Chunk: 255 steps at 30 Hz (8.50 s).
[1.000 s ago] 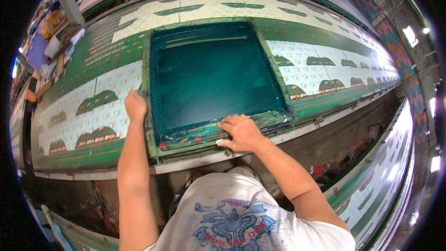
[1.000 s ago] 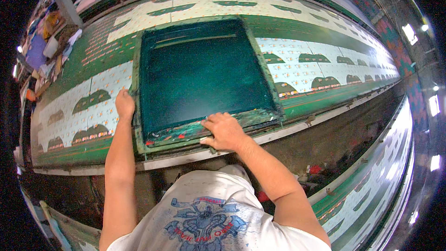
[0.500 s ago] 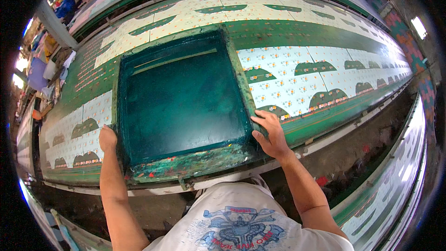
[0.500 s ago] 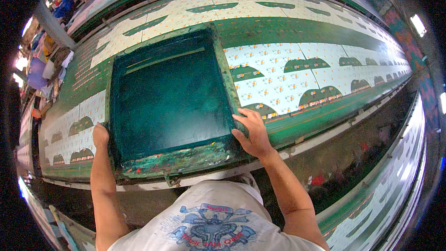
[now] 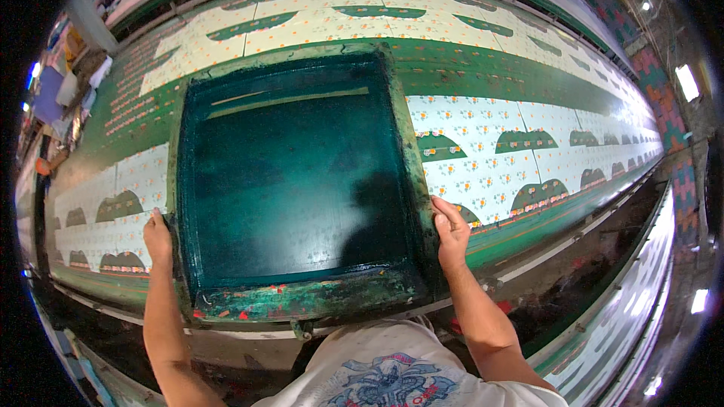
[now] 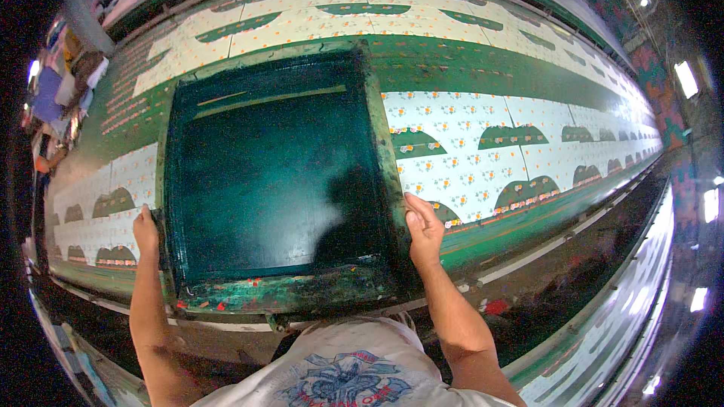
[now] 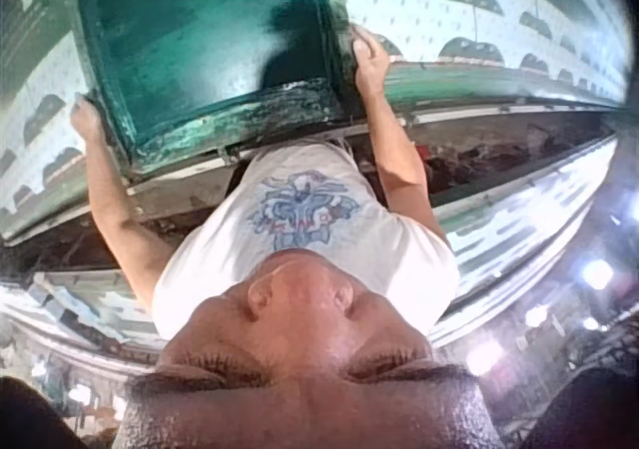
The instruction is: The person repeatedly uses a squeegee to pull green ink across a screen printing frame placed over patterned fabric on a conveyor. The person lifts and repositions the frame multiple times along the line, continuing the same squeegee strokes on successive sections of fabric.
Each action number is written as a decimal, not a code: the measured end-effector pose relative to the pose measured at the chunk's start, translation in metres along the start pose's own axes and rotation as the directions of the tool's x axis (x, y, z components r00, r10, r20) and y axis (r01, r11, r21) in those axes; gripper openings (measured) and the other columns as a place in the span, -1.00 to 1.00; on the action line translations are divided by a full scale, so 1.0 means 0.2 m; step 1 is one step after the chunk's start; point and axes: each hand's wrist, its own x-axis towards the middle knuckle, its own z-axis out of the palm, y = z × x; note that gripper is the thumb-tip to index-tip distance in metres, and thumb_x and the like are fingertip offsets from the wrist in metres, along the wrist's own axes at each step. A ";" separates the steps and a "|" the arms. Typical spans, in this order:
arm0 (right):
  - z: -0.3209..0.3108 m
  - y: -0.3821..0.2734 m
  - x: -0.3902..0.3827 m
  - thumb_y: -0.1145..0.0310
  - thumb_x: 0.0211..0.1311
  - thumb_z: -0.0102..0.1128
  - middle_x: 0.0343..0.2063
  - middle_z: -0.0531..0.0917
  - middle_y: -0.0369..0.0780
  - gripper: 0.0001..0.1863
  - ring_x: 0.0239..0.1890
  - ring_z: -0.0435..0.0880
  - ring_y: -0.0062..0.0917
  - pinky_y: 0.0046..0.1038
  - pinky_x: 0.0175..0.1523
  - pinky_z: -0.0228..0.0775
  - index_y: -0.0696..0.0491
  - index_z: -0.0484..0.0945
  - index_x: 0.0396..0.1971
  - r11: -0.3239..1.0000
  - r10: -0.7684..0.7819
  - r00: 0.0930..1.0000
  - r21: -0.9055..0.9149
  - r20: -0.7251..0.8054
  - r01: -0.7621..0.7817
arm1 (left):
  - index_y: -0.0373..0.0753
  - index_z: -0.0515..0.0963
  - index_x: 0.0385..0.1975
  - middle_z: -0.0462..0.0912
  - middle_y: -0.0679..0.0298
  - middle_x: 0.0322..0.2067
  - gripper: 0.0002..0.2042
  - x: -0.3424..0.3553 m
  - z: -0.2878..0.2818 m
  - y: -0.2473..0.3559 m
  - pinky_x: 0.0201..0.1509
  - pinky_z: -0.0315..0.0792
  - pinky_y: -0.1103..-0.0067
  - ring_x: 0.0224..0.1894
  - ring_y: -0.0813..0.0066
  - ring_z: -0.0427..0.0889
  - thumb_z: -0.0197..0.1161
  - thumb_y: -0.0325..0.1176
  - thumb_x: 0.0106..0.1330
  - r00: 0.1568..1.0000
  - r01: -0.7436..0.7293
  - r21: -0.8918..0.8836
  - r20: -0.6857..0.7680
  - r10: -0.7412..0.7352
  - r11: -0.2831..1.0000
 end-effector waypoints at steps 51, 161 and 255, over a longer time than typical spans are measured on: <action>-3.40 -0.37 1.22 0.11 0.58 0.21 0.43 0.59 -0.21 -0.44 0.58 0.34 -0.40 -0.28 0.70 -0.07 0.11 0.60 0.41 0.996 0.087 0.995 -0.006 0.058 -0.087 | -0.39 0.70 -0.01 0.76 0.20 -0.11 -0.41 -2.23 1.31 2.76 0.09 0.58 0.36 -0.09 0.34 0.71 0.36 0.17 0.53 0.939 0.330 -0.781 0.329 -0.101 0.530; -2.49 -0.19 2.65 0.53 0.29 0.29 -0.11 0.74 -0.19 -0.61 0.02 0.77 -0.14 -0.07 0.11 0.61 -0.13 0.78 0.07 0.202 -0.123 0.698 -0.671 0.705 0.713 | -0.40 0.70 0.05 0.66 0.01 -0.08 -0.66 -3.00 1.80 3.32 0.07 0.59 0.31 -0.05 0.15 0.66 0.17 -0.20 0.71 0.982 -0.120 -0.208 -0.166 0.086 0.971; -4.80 -0.75 1.12 0.04 0.68 0.19 -0.19 0.69 -0.40 -0.47 -0.06 0.53 -0.72 -0.52 0.10 0.37 0.27 0.74 0.17 0.926 0.346 0.935 -0.131 -0.081 -0.354 | -0.31 0.77 -0.04 0.82 0.25 -0.24 -0.22 -2.80 1.86 3.28 -0.02 0.61 0.45 -0.26 0.42 0.74 0.15 0.46 0.51 0.926 0.351 -0.604 0.339 -0.169 0.716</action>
